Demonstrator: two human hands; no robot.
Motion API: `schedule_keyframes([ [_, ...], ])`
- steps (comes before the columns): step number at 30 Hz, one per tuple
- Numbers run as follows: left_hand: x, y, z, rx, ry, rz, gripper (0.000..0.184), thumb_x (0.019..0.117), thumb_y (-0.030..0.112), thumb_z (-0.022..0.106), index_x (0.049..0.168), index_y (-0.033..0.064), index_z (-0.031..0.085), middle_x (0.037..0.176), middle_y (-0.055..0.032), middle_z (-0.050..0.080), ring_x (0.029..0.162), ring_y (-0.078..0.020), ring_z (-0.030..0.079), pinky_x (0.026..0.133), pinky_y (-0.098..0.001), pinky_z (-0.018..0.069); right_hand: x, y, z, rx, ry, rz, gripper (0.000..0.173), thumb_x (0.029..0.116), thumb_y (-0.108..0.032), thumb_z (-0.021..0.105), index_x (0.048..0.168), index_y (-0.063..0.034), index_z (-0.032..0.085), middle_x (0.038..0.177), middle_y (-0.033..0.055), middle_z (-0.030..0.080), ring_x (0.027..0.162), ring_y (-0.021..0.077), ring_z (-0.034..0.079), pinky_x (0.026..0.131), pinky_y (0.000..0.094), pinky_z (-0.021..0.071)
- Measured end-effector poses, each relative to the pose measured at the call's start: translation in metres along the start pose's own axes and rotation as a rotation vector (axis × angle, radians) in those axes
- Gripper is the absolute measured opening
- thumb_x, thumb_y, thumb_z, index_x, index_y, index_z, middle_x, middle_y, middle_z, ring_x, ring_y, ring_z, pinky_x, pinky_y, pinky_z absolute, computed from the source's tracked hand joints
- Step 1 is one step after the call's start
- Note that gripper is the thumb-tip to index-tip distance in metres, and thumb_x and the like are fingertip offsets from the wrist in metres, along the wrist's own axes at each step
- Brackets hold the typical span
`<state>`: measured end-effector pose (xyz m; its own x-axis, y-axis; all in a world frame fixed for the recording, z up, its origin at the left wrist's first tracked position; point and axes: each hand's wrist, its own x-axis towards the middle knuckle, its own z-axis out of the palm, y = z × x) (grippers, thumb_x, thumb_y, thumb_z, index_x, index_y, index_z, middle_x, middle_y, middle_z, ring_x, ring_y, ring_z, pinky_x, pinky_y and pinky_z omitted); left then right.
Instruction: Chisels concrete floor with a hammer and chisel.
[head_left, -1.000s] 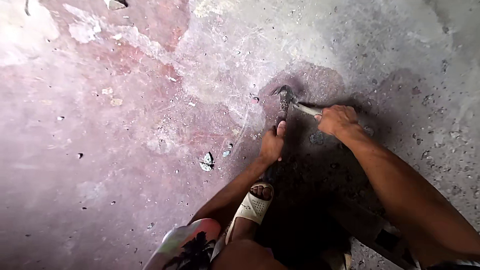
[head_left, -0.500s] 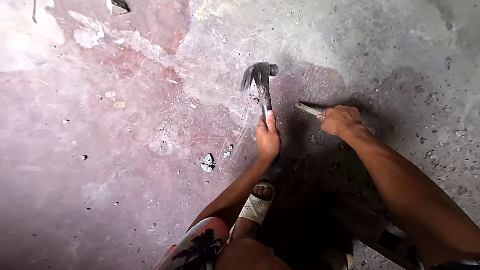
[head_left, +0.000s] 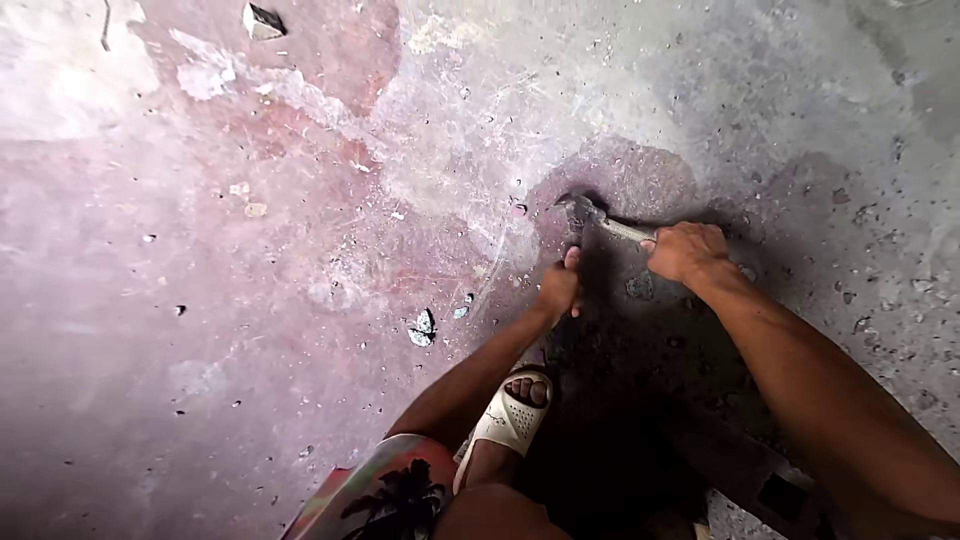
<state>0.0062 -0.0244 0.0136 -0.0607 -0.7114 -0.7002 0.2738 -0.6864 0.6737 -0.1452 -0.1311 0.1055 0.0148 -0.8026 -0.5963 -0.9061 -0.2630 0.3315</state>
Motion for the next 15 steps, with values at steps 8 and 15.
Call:
schedule_keyframes([
  [8, -0.014, -0.003, 0.008, -0.091, 0.189, 0.234, 0.051, 0.1118, 0.050, 0.029, 0.095, 0.0057, 0.048, 0.055, -0.0017, 0.041, 0.038, -0.0168, 0.044, 0.039, -0.0366, 0.0464, 0.004, 0.009, 0.007, 0.008, -0.002, -0.004, 0.051, 0.1082, -0.043, 0.046, 0.098, 0.0027, 0.068, 0.104, 0.0291, 0.070, 0.105, 0.0470, 0.068, 0.083, 0.0661, 0.0499],
  [15, -0.005, -0.012, -0.024, 0.104, 0.032, -0.010, 0.061, 0.1088, 0.060, 0.026, 0.099, 0.0060, 0.051, 0.058, -0.0029, 0.044, 0.040, -0.0168, 0.046, 0.040, -0.0353, 0.0478, 0.001, 0.035, 0.013, 0.217, 0.030, 0.039, 0.056, 0.1100, -0.047, 0.041, 0.104, 0.0026, 0.067, 0.108, 0.0308, 0.068, 0.109, 0.0496, 0.066, 0.086, 0.0703, 0.0486],
])
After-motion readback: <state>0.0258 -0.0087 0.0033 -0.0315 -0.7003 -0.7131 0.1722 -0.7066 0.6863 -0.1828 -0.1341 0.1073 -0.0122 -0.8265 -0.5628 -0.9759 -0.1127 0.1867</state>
